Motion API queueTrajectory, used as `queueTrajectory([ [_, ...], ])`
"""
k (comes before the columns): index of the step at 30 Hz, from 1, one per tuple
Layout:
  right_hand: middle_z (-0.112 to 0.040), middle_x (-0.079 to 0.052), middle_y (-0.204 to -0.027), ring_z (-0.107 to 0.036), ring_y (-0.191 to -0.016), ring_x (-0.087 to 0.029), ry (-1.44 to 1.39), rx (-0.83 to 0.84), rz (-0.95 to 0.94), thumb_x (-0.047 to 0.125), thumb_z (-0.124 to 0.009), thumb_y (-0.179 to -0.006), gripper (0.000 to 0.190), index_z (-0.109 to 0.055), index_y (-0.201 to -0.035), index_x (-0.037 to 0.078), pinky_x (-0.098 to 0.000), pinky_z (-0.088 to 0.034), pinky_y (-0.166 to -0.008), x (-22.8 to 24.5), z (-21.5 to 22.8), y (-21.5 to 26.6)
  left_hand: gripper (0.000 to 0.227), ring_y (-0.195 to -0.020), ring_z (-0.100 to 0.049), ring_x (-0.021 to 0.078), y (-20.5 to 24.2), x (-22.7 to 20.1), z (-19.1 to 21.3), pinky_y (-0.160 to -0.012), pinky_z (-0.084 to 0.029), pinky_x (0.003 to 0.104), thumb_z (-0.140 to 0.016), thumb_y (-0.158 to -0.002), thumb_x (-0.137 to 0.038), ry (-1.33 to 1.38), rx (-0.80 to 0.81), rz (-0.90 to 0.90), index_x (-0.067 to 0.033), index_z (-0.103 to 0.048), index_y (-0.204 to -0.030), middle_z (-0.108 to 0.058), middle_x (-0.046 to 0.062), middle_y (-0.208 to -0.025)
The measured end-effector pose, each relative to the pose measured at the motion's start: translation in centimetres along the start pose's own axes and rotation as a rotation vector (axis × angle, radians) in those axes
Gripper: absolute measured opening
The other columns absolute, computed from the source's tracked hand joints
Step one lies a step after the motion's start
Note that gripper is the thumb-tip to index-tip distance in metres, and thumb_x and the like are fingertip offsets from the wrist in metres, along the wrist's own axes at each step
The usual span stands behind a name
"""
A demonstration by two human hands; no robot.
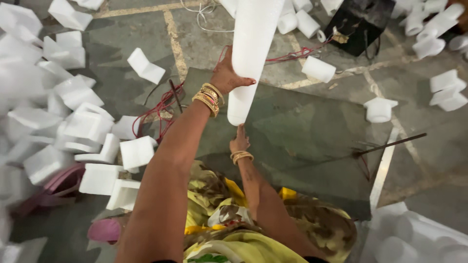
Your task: The person sits on the floor and uses a heated wire cutter to slice a long white foam sheet into smaller cylindrical pieces. They repeatedly pull the wire through the foam and separate the cut sections.
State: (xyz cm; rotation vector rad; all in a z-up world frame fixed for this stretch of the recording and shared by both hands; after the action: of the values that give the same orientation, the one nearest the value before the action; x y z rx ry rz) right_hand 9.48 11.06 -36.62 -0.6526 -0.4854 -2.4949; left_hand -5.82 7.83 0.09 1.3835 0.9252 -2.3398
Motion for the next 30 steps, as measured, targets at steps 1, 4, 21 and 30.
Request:
queueTrajectory([
  [1,-0.023,0.008,-0.171,-0.042,-0.139,-0.041,0.016,0.021,-0.014,0.012,-0.063,-0.09,0.086,-0.02,-0.163,0.029,-0.0586,-0.032,-0.115,0.1,-0.2,0.0,0.108,-0.128,-0.063,0.0309,0.1,-0.2,0.3,-0.108,-0.053,0.041,-0.1,-0.061,-0.03,-0.002,-0.005,-0.032,-0.0105,-0.039,-0.149,-0.064,0.015,-0.137],
  [4,-0.029,0.002,-0.167,-0.041,-0.145,-0.038,-0.002,-0.037,0.125,0.016,-0.064,-0.091,0.083,-0.023,-0.163,0.023,-0.0561,-0.033,-0.117,1.1,0.5,1.6,0.11,-0.128,-0.061,0.0322,0.4,0.1,0.7,-0.107,-0.051,0.042,-0.101,-0.06,-0.027,-0.014,-0.05,-0.021,-0.0104,-0.038,-0.149,-0.061,0.014,-0.138],
  [21,-0.051,-0.016,-0.151,-0.053,-0.139,-0.034,-0.704,-0.087,0.889,0.035,-0.098,-0.065,0.121,-0.028,-0.159,0.005,-0.0466,-0.047,-0.114,17.7,33.8,11.7,0.051,-0.08,-0.076,0.0201,-5.4,-20.6,11.1,-0.07,-0.068,0.041,-0.084,-0.083,-0.046,0.459,0.008,-0.117,-0.0005,-0.072,-0.103,-0.074,0.009,-0.092],
  [30,-0.059,-0.015,-0.143,-0.057,-0.135,-0.031,-0.183,0.654,0.88,0.038,-0.091,-0.072,0.093,-0.043,-0.146,0.007,-0.0476,-0.046,-0.119,15.3,25.0,14.1,0.053,-0.096,-0.079,0.0242,3.3,-23.0,18.8,-0.089,-0.071,0.047,-0.091,-0.079,-0.031,0.596,0.014,-0.128,-0.0025,-0.064,-0.114,-0.073,0.009,-0.103],
])
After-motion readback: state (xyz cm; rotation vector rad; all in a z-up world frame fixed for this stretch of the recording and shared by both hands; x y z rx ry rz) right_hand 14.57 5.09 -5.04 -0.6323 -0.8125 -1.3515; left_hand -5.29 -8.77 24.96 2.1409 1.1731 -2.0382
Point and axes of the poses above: each hand's wrist, its own y-axis away from the middle knuckle, its own z-axis out of the back of the hand, x = y × z, the point moved 9 cm from there along -y, towards the middle knuckle
